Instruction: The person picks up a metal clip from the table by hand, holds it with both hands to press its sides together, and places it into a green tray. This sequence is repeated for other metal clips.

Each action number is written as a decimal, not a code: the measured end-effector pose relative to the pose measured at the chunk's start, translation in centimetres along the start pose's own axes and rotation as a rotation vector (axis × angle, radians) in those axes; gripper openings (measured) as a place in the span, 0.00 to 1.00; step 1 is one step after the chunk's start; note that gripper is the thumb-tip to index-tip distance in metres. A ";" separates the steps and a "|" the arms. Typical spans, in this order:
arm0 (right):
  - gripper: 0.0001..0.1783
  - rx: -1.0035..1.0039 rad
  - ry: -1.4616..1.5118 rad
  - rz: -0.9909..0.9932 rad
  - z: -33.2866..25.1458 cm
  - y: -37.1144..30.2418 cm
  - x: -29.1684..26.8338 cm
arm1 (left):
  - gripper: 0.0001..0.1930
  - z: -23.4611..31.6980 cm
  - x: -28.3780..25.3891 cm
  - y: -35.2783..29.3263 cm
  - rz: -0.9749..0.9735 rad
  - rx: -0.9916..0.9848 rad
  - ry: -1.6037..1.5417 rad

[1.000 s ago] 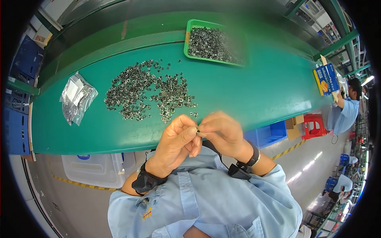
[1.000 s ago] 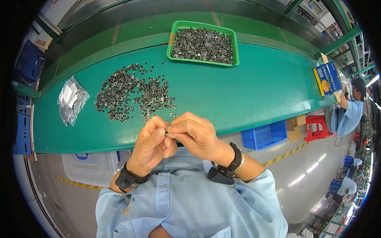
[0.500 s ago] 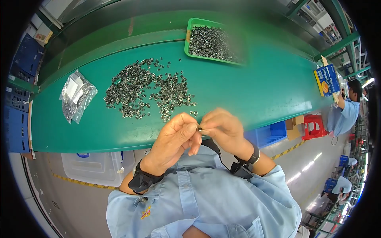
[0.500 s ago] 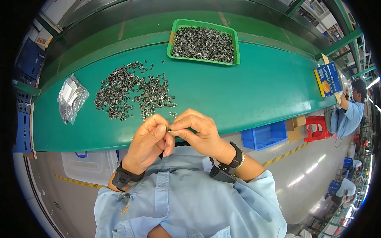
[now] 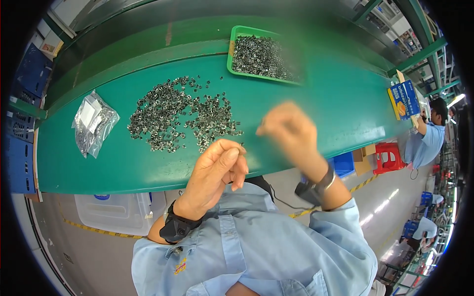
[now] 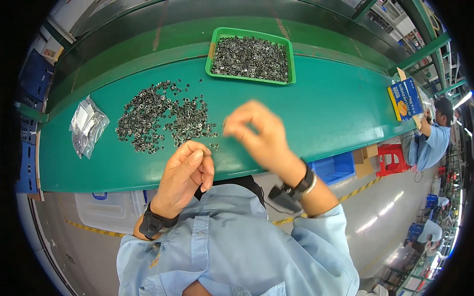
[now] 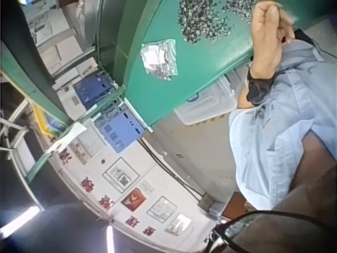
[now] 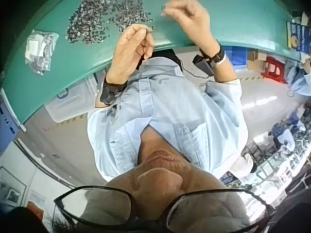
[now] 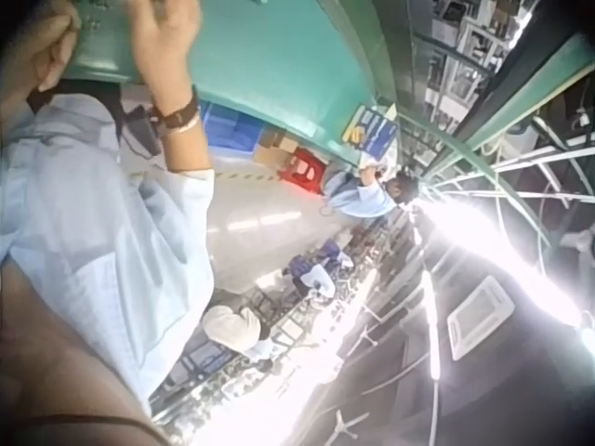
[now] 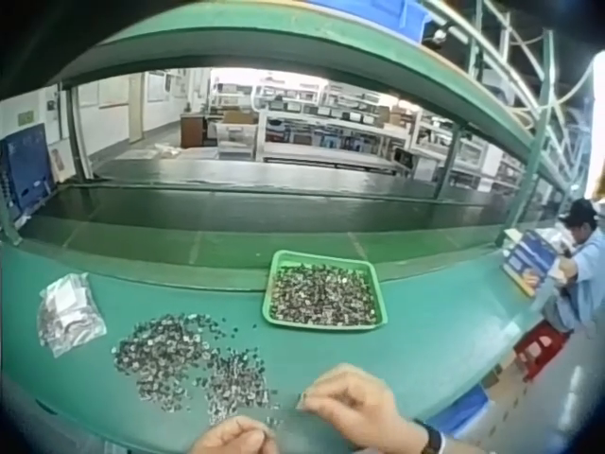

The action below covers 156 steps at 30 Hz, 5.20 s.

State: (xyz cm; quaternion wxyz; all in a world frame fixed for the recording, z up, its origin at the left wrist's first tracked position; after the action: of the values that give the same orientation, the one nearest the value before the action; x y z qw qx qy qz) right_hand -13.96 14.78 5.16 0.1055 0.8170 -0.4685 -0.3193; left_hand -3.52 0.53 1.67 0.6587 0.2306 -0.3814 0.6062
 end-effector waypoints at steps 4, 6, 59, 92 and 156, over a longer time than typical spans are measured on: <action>0.05 0.174 -0.144 0.101 3.3 6.0 -3.3 | 0.07 -0.1 -0.6 -0.3 0.042 -0.002 0.030; 0.05 0.227 -0.295 0.104 5.7 7.1 -4.2 | 0.07 -0.3 -0.8 -0.5 0.032 -0.019 0.035; 0.14 -0.195 -0.353 -0.157 -4.3 -1.0 2.7 | 0.14 -0.2 -1.3 -0.4 -0.026 -0.011 -0.031; 0.12 -0.176 -0.160 0.017 -3.2 -3.7 3.0 | 0.06 -1.7 -1.2 0.1 -0.099 0.035 -0.130; 0.08 0.201 -0.323 0.095 2.6 4.6 -4.2 | 0.09 -1.3 -1.0 -0.6 -0.005 -0.068 0.008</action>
State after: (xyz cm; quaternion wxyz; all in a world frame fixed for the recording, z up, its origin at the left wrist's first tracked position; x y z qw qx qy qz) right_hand -20.25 16.15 7.13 -0.0381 0.7386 -0.5467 -0.3927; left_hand -2.62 0.84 0.23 0.6692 0.2069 -0.3986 0.5921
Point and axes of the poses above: each hand's wrist, its own y-axis towards the middle knuckle, its own x-axis out of the palm, z = x × y, the point moved 4 cm from there along y, towards the middle knuckle, and after that the axes turned 7 degrees about -y, right-handed, at the moved point
